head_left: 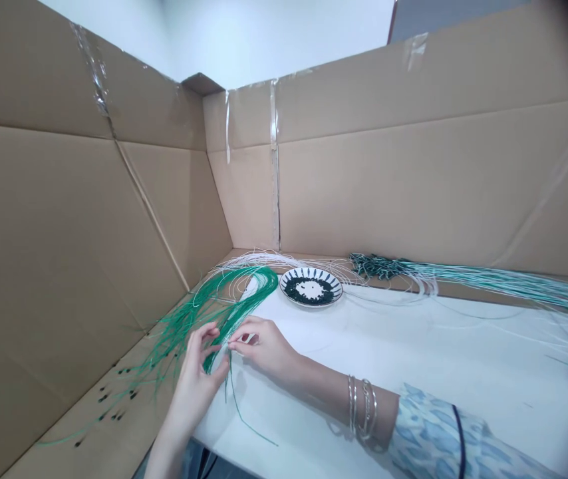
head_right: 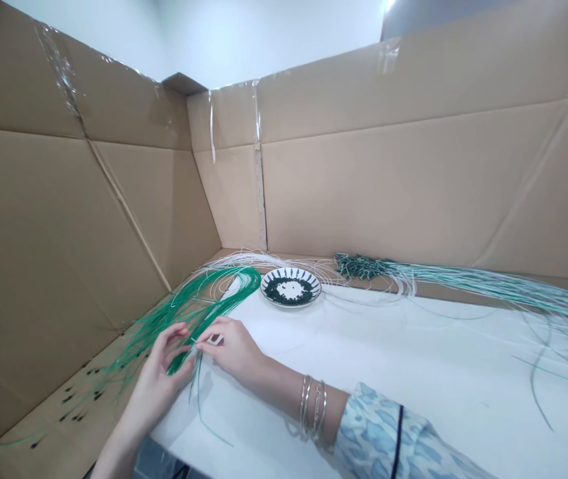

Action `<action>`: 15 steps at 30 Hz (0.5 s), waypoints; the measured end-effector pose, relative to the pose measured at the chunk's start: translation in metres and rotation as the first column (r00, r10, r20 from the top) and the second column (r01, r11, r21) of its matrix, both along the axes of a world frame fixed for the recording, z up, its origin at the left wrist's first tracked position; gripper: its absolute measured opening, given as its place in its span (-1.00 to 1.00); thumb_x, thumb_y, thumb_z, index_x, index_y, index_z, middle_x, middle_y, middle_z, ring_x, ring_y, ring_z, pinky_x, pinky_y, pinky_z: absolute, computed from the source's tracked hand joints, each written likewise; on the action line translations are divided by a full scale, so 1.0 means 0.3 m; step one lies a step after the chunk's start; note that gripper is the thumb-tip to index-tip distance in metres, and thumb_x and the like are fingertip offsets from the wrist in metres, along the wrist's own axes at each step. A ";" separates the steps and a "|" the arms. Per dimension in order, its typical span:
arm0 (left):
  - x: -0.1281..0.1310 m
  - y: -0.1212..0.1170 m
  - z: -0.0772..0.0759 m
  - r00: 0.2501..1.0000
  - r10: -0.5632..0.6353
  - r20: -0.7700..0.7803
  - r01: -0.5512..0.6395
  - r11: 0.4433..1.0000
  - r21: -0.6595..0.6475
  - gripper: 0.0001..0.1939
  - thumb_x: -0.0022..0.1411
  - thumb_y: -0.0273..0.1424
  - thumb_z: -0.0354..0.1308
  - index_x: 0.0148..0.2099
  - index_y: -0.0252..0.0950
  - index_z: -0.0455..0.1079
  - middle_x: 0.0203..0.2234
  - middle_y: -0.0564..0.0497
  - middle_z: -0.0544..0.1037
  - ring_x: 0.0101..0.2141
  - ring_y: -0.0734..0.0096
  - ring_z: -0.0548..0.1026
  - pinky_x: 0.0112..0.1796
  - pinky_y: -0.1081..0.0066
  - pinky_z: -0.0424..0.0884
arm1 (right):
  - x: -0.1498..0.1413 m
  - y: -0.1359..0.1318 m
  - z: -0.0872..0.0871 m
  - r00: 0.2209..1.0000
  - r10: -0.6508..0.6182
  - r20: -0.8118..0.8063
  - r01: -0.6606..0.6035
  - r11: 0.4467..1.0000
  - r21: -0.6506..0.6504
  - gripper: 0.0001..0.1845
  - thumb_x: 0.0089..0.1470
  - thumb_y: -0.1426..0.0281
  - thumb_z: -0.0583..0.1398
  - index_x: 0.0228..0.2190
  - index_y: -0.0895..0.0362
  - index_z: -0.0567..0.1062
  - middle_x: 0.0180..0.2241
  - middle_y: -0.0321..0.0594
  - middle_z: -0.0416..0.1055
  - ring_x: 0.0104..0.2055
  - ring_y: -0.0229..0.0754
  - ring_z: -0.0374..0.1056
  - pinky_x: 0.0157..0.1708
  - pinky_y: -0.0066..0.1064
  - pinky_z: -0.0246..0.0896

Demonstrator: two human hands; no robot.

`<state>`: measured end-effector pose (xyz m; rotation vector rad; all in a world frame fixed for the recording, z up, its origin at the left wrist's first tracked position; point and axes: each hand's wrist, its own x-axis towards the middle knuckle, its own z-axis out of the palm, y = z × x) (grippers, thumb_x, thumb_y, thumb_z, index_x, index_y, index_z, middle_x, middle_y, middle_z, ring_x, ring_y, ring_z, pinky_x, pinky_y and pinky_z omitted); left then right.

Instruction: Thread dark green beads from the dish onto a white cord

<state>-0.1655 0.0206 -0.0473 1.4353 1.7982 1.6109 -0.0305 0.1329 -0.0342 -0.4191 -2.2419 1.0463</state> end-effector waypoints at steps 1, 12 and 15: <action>0.000 0.008 -0.003 0.998 -0.058 0.000 0.058 0.998 -0.020 -0.39 0.12 -0.31 0.28 0.20 -0.21 0.21 0.12 -0.21 0.44 0.17 0.07 0.41 0.15 0.06 0.37 | 0.005 0.000 0.005 1.000 -0.020 -0.001 0.020 1.000 0.023 -0.85 0.31 0.34 0.26 -0.17 0.18 0.55 -0.11 -0.16 0.53 -0.13 -0.11 0.50 -0.13 -0.17 0.47; -0.008 0.131 -0.002 0.875 -0.450 -0.179 0.400 0.880 -0.256 -0.75 0.37 -0.25 0.21 -0.03 -0.31 0.50 -0.12 -0.04 0.62 -0.18 0.19 0.61 -0.15 0.10 0.55 | 0.094 -0.057 0.071 0.997 -0.032 -0.065 0.041 0.988 0.151 -0.85 0.31 0.35 0.25 -0.28 0.18 0.56 -0.25 -0.23 0.56 -0.22 -0.16 0.51 -0.16 -0.21 0.46; -0.011 0.138 -0.025 0.855 -0.429 -0.291 0.361 0.895 -0.262 -0.76 0.38 -0.27 0.21 0.00 -0.28 0.50 -0.04 -0.07 0.60 -0.10 0.17 0.59 -0.07 0.05 0.52 | 0.148 -0.089 0.094 0.991 -0.043 -0.126 0.062 0.987 0.152 -0.90 0.27 0.43 0.27 -0.31 0.19 0.54 -0.30 -0.25 0.56 -0.28 -0.18 0.51 -0.21 -0.27 0.46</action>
